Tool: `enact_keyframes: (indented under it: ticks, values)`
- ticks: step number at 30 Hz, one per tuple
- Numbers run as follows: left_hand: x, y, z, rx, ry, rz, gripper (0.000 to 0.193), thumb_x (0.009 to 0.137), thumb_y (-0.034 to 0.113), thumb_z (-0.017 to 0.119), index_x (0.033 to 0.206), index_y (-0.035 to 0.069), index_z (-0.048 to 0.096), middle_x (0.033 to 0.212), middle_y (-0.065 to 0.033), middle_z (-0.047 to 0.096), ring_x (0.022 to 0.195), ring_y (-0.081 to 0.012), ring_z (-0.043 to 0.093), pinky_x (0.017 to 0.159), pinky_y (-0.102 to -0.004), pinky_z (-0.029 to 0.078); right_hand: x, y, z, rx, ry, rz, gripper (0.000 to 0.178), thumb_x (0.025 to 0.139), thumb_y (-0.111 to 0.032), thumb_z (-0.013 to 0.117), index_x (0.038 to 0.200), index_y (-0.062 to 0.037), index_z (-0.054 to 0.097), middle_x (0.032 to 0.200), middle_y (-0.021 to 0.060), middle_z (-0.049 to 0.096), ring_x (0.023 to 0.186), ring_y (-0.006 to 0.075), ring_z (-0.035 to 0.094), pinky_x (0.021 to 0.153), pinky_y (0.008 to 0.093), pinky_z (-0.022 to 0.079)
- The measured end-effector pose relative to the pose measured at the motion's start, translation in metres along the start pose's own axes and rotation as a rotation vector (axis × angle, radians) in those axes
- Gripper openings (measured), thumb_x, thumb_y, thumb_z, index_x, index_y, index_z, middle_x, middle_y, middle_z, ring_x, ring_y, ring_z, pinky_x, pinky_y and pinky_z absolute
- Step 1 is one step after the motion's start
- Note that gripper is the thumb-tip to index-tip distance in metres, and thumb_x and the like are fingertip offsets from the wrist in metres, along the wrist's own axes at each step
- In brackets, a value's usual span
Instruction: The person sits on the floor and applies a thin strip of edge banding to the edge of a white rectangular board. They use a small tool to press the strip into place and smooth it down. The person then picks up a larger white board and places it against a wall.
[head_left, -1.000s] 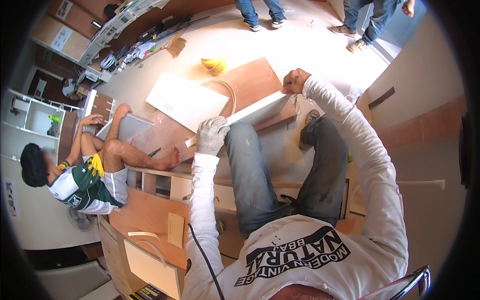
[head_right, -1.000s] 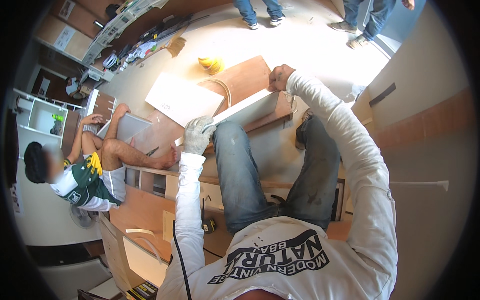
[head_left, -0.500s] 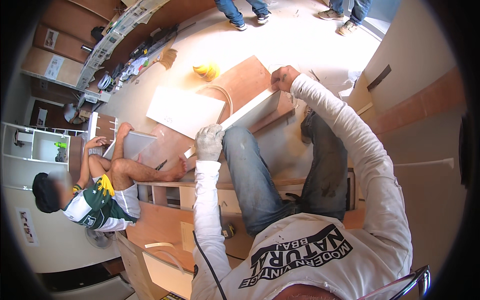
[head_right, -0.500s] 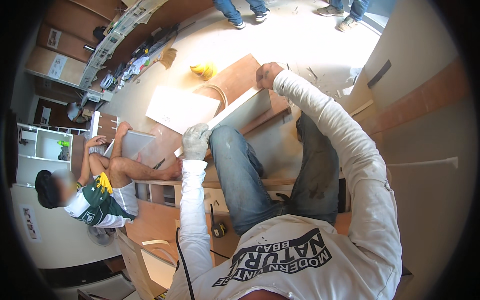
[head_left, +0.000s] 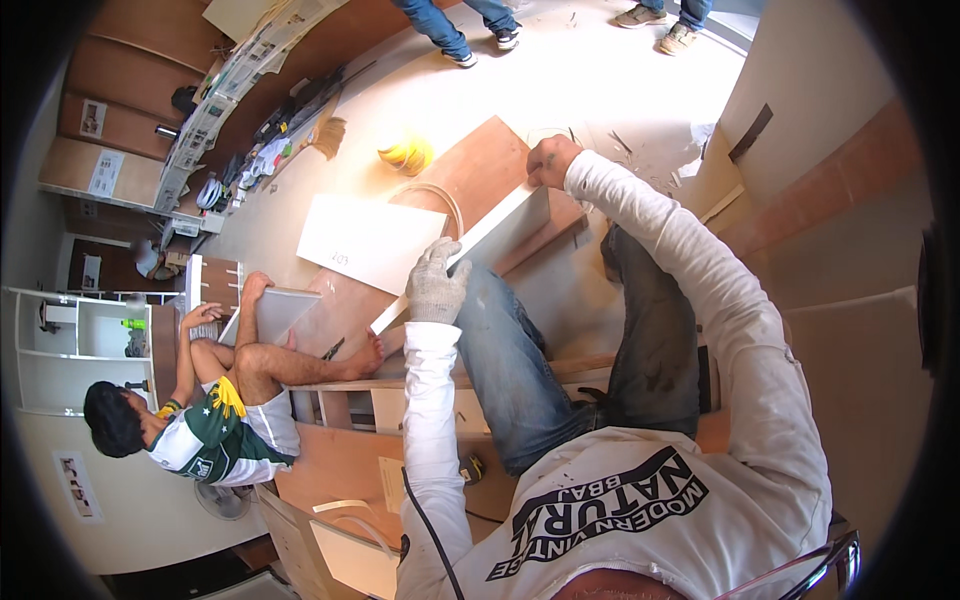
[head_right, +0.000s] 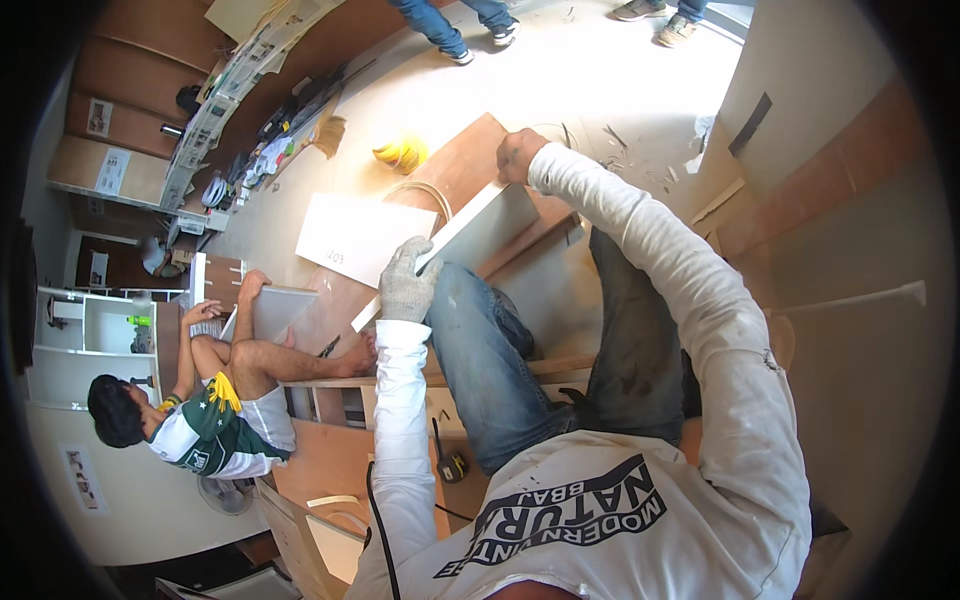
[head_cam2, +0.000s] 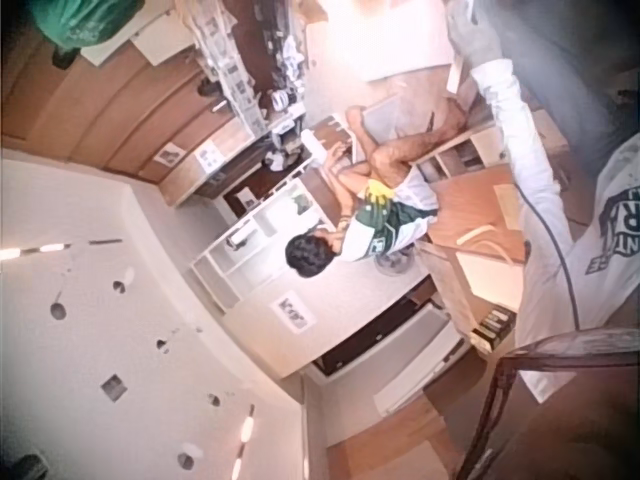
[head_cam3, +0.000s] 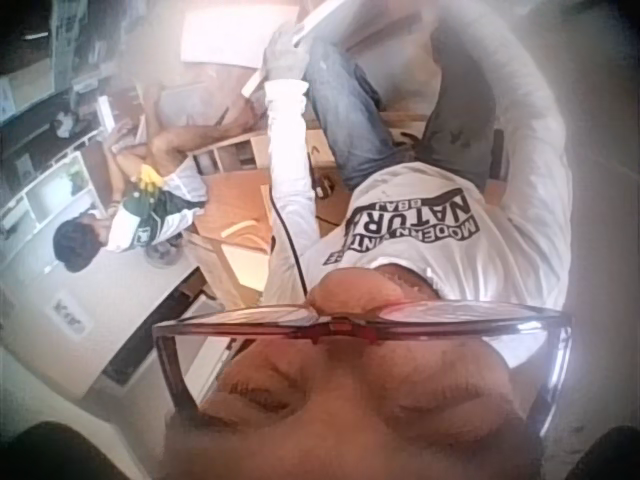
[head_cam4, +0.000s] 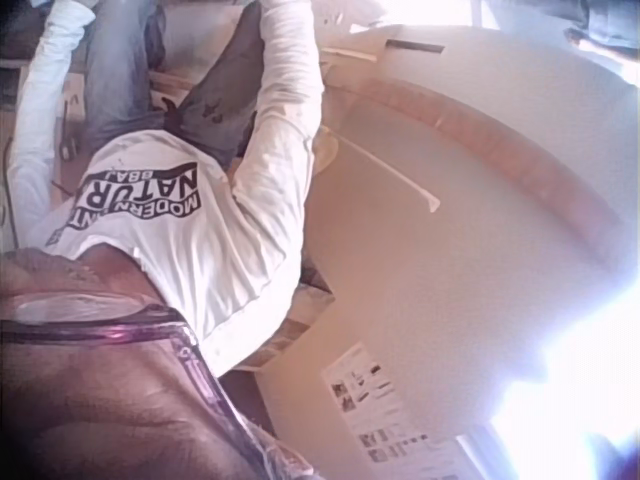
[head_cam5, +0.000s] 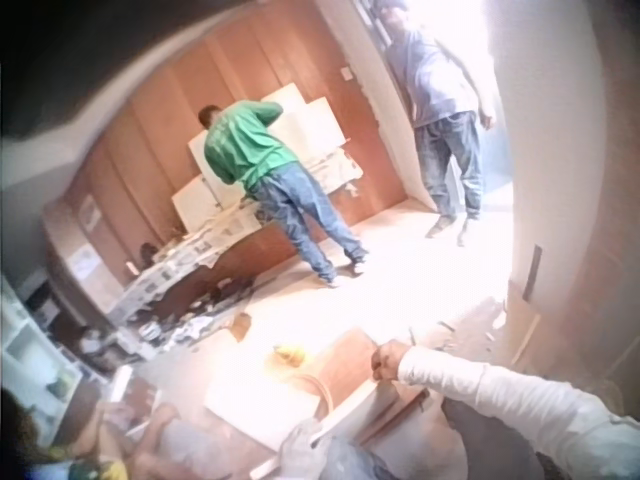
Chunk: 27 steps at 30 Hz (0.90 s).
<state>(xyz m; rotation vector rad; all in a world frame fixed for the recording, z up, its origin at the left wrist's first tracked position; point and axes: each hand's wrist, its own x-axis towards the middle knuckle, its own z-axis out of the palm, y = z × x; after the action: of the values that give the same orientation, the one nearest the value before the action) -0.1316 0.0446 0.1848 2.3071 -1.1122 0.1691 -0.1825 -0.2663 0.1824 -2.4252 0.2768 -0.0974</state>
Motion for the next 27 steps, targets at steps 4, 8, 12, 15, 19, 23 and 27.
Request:
enact_keyframes:
  ticks: [4, 8, 12, 15, 19, 23, 27]
  values:
    - [0.016, 0.004, 0.015, 0.022, 0.006, 0.115, 0.027, 0.075, 0.014, 0.076, 0.101, 0.011, 0.067, 0.111, -0.0091, 0.067, 0.102, -0.0302, 0.064, 0.089, -0.0413, 0.051, 0.003, 0.001, 0.003, -0.013, -0.007, -0.001, 0.025, 0.073, -0.018, 0.079, 0.094, -0.0054, 0.074, 0.093, 0.0162, 0.072, 0.091, 0.0315, 0.069, 0.083, 0.0383, 0.054]
    - [0.028, 0.009, 0.028, 0.13, -0.022, 0.133, 0.023, 0.078, 0.018, 0.074, 0.099, 0.014, 0.067, 0.107, -0.0047, 0.068, 0.096, -0.0284, 0.065, 0.084, -0.0412, 0.052, 0.006, 0.004, 0.004, -0.014, -0.036, 0.045, 0.023, 0.074, -0.019, 0.078, 0.096, -0.0095, 0.075, 0.099, 0.0149, 0.072, 0.095, 0.0315, 0.069, 0.086, 0.0384, 0.054]
    - [0.034, 0.008, 0.036, 0.196, -0.023, 0.147, 0.02, 0.08, 0.022, 0.071, 0.099, 0.016, 0.068, 0.105, -0.0032, 0.069, 0.095, -0.0269, 0.066, 0.083, -0.0412, 0.052, 0.007, 0.01, 0.007, 0.027, -0.001, 0.024, 0.019, 0.074, -0.016, 0.077, 0.092, -0.0097, 0.076, 0.094, 0.0147, 0.073, 0.091, 0.0304, 0.07, 0.083, 0.0374, 0.055]
    - [0.035, 0.006, 0.039, 0.251, -0.028, 0.181, 0.021, 0.082, 0.023, 0.069, 0.102, 0.017, 0.067, 0.106, -0.003, 0.068, 0.096, -0.0268, 0.066, 0.083, -0.0412, 0.053, 0.009, 0.011, 0.008, 0.035, 0.013, -0.03, 0.016, 0.072, -0.013, 0.073, 0.087, -0.0063, 0.074, 0.087, 0.0133, 0.072, 0.084, 0.0283, 0.07, 0.079, 0.0363, 0.055]
    - [0.038, 0.02, 0.035, 0.375, -0.1, 0.157, 0.025, 0.083, 0.024, 0.067, 0.107, 0.016, 0.066, 0.109, -0.0044, 0.068, 0.098, -0.027, 0.065, 0.083, -0.0418, 0.053, 0.008, 0.005, 0.009, 0.015, 0.05, -0.026, 0.013, 0.072, -0.01, 0.069, 0.084, -0.0063, 0.074, 0.084, 0.0127, 0.072, 0.083, 0.0278, 0.07, 0.078, 0.0361, 0.055]
    - [0.047, 0.035, 0.046, 0.301, -0.031, 0.287, 0.026, 0.084, 0.024, 0.066, 0.108, 0.014, 0.064, 0.109, -0.0065, 0.068, 0.1, -0.0269, 0.065, 0.082, -0.0428, 0.053, 0.008, 0.012, 0.011, 0.014, 0.091, -0.023, 0.016, 0.07, -0.01, 0.069, 0.086, -0.0063, 0.073, 0.085, 0.0137, 0.072, 0.085, 0.0297, 0.07, 0.078, 0.0371, 0.055]
    - [0.059, 0.045, 0.061, 0.298, -0.011, 0.298, 0.025, 0.085, 0.027, 0.067, 0.105, 0.012, 0.065, 0.106, -0.0071, 0.068, 0.095, -0.0273, 0.066, 0.079, -0.0421, 0.053, 0.007, 0.009, 0.014, 0.023, 0.164, 0.017, 0.026, 0.069, -0.01, 0.07, 0.094, -0.0047, 0.068, 0.086, 0.016, 0.071, 0.086, 0.0327, 0.069, 0.078, 0.0388, 0.055]
